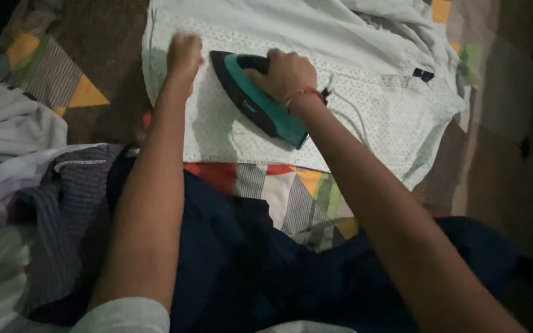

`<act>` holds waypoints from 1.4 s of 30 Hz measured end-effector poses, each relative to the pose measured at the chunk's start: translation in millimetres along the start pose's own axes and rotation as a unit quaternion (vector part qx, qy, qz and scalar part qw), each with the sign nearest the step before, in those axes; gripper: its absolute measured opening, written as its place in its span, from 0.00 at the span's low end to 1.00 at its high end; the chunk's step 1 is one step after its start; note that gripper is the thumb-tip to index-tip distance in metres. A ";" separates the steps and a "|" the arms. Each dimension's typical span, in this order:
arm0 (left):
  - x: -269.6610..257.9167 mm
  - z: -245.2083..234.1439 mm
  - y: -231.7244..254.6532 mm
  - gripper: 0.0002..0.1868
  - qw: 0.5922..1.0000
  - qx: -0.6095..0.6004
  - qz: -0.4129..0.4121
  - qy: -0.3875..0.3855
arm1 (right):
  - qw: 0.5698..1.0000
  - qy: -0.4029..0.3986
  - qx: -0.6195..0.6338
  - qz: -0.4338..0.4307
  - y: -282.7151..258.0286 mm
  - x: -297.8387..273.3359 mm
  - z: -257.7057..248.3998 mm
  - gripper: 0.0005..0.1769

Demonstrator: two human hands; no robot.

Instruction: The person irons a white patterned shirt laid out on a patterned mat. They smooth the fabric with their hands, use a teal iron to press the shirt, and reposition the garment to iron different sections.

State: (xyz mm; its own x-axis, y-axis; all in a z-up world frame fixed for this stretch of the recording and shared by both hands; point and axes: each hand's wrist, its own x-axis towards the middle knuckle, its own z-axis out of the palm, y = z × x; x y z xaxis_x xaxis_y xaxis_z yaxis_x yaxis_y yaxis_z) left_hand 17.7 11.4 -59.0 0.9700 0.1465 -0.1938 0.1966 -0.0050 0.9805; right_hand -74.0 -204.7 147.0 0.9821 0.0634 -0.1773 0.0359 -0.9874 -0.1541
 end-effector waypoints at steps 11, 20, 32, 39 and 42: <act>-17.2 37.7 -35.6 0.42 0.898 0.423 0.036 -0.112 | 0.968 0.059 0.014 0.244 214.4 -58.4 17.7 0.40; -80.5 63.4 1.7 0.62 0.817 0.573 0.066 -0.008 | 0.867 0.040 -0.014 0.496 403.3 -148.8 -28.2 0.42; -89.4 70.3 16.8 0.56 0.800 0.599 0.000 -0.019 | 0.715 0.424 0.318 0.456 563.5 -315.7 -29.8 0.34; -154.7 98.2 -1.5 0.32 0.833 0.519 0.186 0.055 | 0.729 0.510 0.380 0.253 567.1 -312.2 29.0 0.36; -163.3 105.1 -7.8 0.29 0.816 0.521 0.240 0.077 | 0.671 0.494 0.327 0.445 531.7 -310.3 32.5 0.39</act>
State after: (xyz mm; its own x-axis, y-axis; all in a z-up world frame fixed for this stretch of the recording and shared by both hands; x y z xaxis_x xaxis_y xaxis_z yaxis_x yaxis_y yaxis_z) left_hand -127.3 -116.4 -38.5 0.9575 0.0030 0.2885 -0.1076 -0.9241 0.3666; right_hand -365.6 -744.7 88.5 0.2152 -0.9559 0.1998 -0.4181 -0.2751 -0.8657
